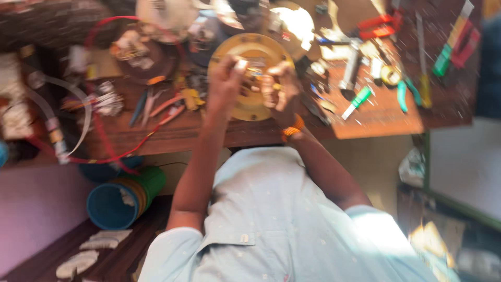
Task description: The person sits at a workbench repairing a yellow pump end cover. They use screwdrivers to unscrew and tighten screws on the cover, handle small screws and fittings by hand, pick up pliers, and continue driving screws into the cover.
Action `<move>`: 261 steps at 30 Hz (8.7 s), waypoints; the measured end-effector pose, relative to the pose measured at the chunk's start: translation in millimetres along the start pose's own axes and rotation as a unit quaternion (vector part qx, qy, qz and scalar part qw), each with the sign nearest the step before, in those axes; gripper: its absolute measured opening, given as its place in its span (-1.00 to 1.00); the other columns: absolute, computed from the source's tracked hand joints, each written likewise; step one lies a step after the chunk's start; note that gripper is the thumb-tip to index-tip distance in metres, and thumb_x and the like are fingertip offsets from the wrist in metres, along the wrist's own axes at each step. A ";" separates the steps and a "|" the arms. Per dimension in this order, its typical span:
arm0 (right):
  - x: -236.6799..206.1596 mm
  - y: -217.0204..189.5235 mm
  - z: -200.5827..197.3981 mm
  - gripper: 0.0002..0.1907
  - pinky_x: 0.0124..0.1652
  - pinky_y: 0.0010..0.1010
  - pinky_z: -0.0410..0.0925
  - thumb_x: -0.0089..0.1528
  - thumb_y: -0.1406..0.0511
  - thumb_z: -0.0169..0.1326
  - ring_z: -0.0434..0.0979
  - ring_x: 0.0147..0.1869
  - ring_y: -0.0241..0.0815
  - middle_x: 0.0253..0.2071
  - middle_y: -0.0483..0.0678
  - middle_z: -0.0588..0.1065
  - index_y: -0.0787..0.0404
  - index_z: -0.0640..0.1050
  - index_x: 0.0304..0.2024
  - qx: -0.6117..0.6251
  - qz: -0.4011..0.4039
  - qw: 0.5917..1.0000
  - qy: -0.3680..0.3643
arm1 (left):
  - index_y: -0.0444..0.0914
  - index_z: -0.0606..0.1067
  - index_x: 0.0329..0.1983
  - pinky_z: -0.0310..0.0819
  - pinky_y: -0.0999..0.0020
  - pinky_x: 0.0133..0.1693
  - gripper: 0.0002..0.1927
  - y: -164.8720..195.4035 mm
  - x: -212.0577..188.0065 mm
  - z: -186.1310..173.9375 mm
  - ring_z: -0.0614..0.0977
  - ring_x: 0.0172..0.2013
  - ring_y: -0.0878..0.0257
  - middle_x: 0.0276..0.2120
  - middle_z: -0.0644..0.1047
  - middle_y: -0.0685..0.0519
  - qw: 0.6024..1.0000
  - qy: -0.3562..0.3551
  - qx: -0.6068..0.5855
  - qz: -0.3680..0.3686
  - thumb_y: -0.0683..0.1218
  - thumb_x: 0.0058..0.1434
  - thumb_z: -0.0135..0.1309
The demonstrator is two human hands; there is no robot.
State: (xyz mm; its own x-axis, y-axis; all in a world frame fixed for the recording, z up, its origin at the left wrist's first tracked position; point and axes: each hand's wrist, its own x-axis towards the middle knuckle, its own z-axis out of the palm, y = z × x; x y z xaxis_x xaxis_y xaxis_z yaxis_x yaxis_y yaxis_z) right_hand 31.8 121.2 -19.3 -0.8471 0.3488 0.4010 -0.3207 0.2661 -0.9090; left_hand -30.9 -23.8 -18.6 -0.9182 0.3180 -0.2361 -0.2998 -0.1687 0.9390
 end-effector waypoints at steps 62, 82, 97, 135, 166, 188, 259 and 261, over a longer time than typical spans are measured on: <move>-70.5 85.2 -113.6 -0.67 -0.35 -0.54 0.26 0.58 0.23 -0.18 0.27 -0.36 -0.42 -0.24 -0.13 0.41 0.29 0.44 0.26 0.040 0.246 0.968 -0.025 | -0.25 0.59 0.05 0.61 0.37 -0.15 -0.69 -12.5 -3.6 -12.3 0.68 -0.16 0.24 -0.11 0.65 -0.04 0.930 0.018 0.256 0.263 -0.26 0.22 0.22; -7.6 -6.0 -63.7 -0.83 -0.21 -0.47 0.42 0.26 0.40 0.29 0.59 -0.23 -0.33 -0.21 -0.02 0.62 0.28 0.66 -0.09 0.043 0.089 0.989 -0.115 | -0.40 0.58 0.06 0.54 0.51 -0.07 -0.75 -20.7 -2.9 -42.2 0.63 -0.16 0.41 -0.10 0.68 -0.03 0.962 -0.042 0.181 0.199 -0.26 0.33 0.21; 64.4 20.9 -68.4 -0.88 -0.16 -0.28 0.50 0.20 0.39 0.21 0.69 -0.21 -0.10 -0.28 0.10 0.63 0.28 0.66 -0.20 -0.030 -0.062 0.958 -0.278 | -0.22 0.64 -0.04 0.54 0.31 -0.01 -0.81 5.9 5.7 -19.7 0.70 -0.07 0.18 -0.14 0.68 0.01 0.893 -0.050 0.366 0.259 -0.14 0.29 0.20; 44.1 -16.8 -75.1 -0.57 -0.18 -0.34 0.45 0.32 0.33 0.05 0.54 -0.31 -0.16 -0.22 0.13 0.64 0.17 0.49 0.26 -0.089 0.098 0.924 -0.358 | -0.13 0.65 0.00 0.65 0.41 -0.29 -0.70 -0.8 8.2 -5.2 0.76 -0.24 0.29 -0.11 0.69 0.02 0.902 0.078 0.342 0.252 -0.16 0.17 0.27; 9.5 9.7 -68.0 -0.62 -0.59 -0.69 0.09 0.46 0.23 -0.17 0.11 -0.54 -0.49 -0.37 -0.20 0.27 0.25 0.34 0.29 0.510 0.524 0.650 -0.207 | -0.12 0.65 0.01 0.60 0.36 -0.25 -0.70 7.7 3.4 -0.8 0.75 -0.26 0.19 -0.17 0.69 0.00 0.884 0.079 0.344 0.307 -0.07 0.19 0.27; -4.2 21.7 -47.7 -0.67 -0.59 -0.59 0.19 0.42 0.20 -0.09 0.23 -0.50 -0.40 -0.27 -0.10 0.42 0.19 0.31 0.19 0.516 0.486 0.674 -0.207 | -0.15 0.64 0.05 0.52 0.22 -0.28 -0.61 28.1 -12.5 4.7 0.67 -0.34 0.08 -0.35 0.65 0.01 0.895 0.079 0.333 0.284 -0.07 0.11 0.28; 82.5 18.7 -7.5 -0.66 -0.52 -0.54 0.22 0.36 0.11 0.03 0.42 -0.52 -0.37 -0.50 -0.02 0.57 0.22 0.64 -0.12 -0.075 0.299 0.940 -0.149 | -0.07 0.54 0.10 0.41 0.18 0.10 -0.63 55.1 24.1 -4.3 0.54 0.10 0.09 0.15 0.51 0.10 0.884 0.169 0.394 0.190 0.02 0.22 0.22; 78.5 13.7 -7.0 -0.63 -0.57 -0.52 0.16 0.37 0.11 0.04 0.35 -0.57 -0.38 -0.50 -0.03 0.55 0.29 0.63 -0.12 -0.068 0.306 0.942 -0.124 | -0.20 0.55 0.05 0.34 0.10 0.02 -0.58 46.0 20.1 -2.1 0.47 0.01 -0.03 0.14 0.47 -0.09 0.793 0.255 0.449 0.324 -0.14 0.07 0.27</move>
State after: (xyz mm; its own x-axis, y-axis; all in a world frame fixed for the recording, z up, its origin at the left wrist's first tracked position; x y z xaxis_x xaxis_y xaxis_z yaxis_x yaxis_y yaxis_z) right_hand -36.1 158.5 0.5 -0.9343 0.2575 -0.2466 0.3017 0.2021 -0.9318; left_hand -63.7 -27.1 19.3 -0.8585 -0.0214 0.5123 0.3716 0.6625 0.6504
